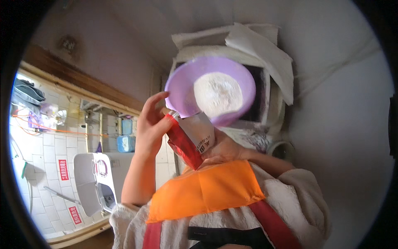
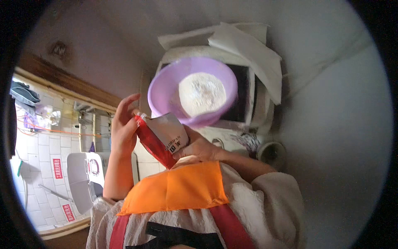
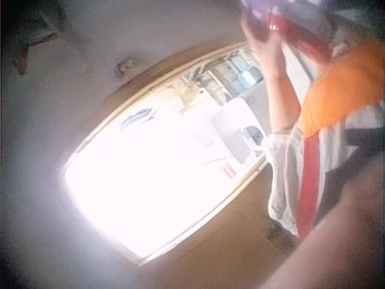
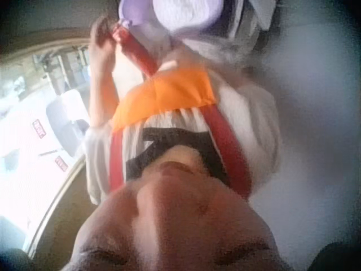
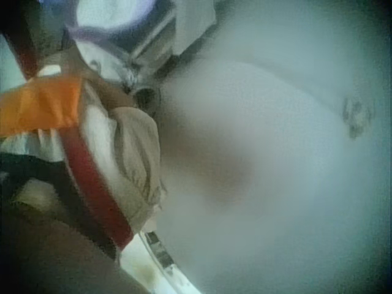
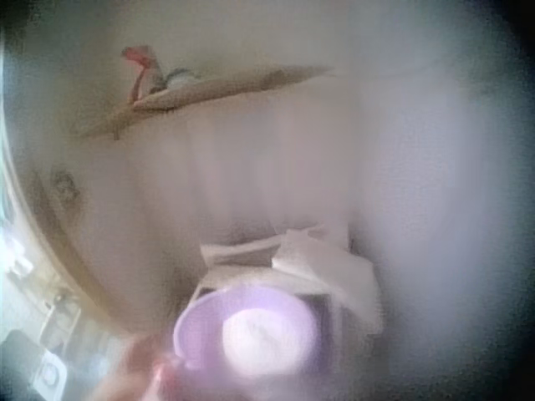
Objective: The person adds a package of yeast to a bowl of flour, adds water from a faucet, and kneads the mixture by hand in the bowl.
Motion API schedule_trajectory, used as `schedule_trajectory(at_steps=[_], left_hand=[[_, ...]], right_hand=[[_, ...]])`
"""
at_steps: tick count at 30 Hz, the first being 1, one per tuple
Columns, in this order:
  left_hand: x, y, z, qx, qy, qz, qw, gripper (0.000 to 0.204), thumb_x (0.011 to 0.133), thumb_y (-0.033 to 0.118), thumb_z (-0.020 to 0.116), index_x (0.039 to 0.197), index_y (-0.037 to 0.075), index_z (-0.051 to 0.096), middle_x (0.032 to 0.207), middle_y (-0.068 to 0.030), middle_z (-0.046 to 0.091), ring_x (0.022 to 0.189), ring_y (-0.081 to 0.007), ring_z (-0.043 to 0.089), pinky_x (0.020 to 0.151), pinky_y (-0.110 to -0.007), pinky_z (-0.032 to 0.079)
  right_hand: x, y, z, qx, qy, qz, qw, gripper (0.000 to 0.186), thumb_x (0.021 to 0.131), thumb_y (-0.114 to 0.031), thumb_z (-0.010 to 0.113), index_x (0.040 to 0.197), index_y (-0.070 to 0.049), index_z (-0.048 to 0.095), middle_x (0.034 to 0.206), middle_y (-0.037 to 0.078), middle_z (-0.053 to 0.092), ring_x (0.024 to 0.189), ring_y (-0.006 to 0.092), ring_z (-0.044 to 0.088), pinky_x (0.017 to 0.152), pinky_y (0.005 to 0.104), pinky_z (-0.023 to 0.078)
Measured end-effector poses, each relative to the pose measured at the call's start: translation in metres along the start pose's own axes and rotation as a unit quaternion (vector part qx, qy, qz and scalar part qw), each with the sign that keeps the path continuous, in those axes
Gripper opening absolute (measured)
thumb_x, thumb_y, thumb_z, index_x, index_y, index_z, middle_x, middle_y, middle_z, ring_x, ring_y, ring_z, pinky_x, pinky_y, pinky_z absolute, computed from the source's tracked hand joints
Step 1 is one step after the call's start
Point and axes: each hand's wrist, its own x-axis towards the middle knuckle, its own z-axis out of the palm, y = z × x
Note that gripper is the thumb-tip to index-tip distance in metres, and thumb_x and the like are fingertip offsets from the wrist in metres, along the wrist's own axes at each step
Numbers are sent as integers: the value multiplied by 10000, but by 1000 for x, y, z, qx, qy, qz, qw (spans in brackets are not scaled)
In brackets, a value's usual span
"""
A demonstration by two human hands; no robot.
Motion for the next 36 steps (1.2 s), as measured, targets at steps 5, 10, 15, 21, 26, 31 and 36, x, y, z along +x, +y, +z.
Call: schedule_trajectory(at_steps=[5,10,15,21,26,31,36], left_hand=[[8,-35,5,26,92,-64,993,630,779,44,764,1325,-32,460,1159,-101,612,1044,-161,587,922,-314,473],[51,-38,-18,97,120,-71,986,305,891,32,643,1183,-22,572,932,-32,653,790,-91,606,710,-226,500],[78,-30,-15,147,95,-69,982,312,926,69,613,1219,-20,553,1016,-46,644,877,-97,596,779,-242,492],[96,-30,-23,194,27,-126,973,376,929,73,601,1278,-30,510,1107,-76,634,975,-127,588,859,-267,470],[105,-26,-24,225,17,-147,963,369,912,72,617,1253,-34,523,1075,-72,639,943,-120,592,825,-256,479],[103,-22,-31,251,12,-130,959,370,908,63,609,1257,-31,527,1073,-63,642,942,-121,596,833,-256,478],[106,-28,-28,216,10,-88,972,318,914,65,599,1216,-24,558,1035,-45,646,899,-104,587,803,-244,472]], right_hand=[[49,-2,-19,-30,-48,3,998,690,781,-107,777,1351,-60,393,1219,92,568,1084,192,572,918,365,480],[75,-40,-29,-228,-29,-12,973,370,809,-247,762,1092,-44,638,1013,96,676,967,202,621,861,356,481],[94,-47,-41,-237,-51,-62,968,386,830,-279,751,1109,-43,628,1026,95,674,966,189,614,873,341,470],[102,-21,-36,-65,-50,17,997,432,851,-232,745,1195,-44,567,1082,60,659,1011,161,592,897,334,463],[107,-7,-32,-13,-30,7,999,427,855,-279,724,1174,-45,562,1023,64,655,972,159,606,850,328,475],[113,-7,-29,-75,-6,-26,997,392,826,-277,748,1118,-56,608,1014,76,672,958,178,629,832,337,486],[111,-14,-36,-198,33,-45,979,427,776,-289,783,1104,-63,629,1028,116,677,982,229,639,847,371,488]])
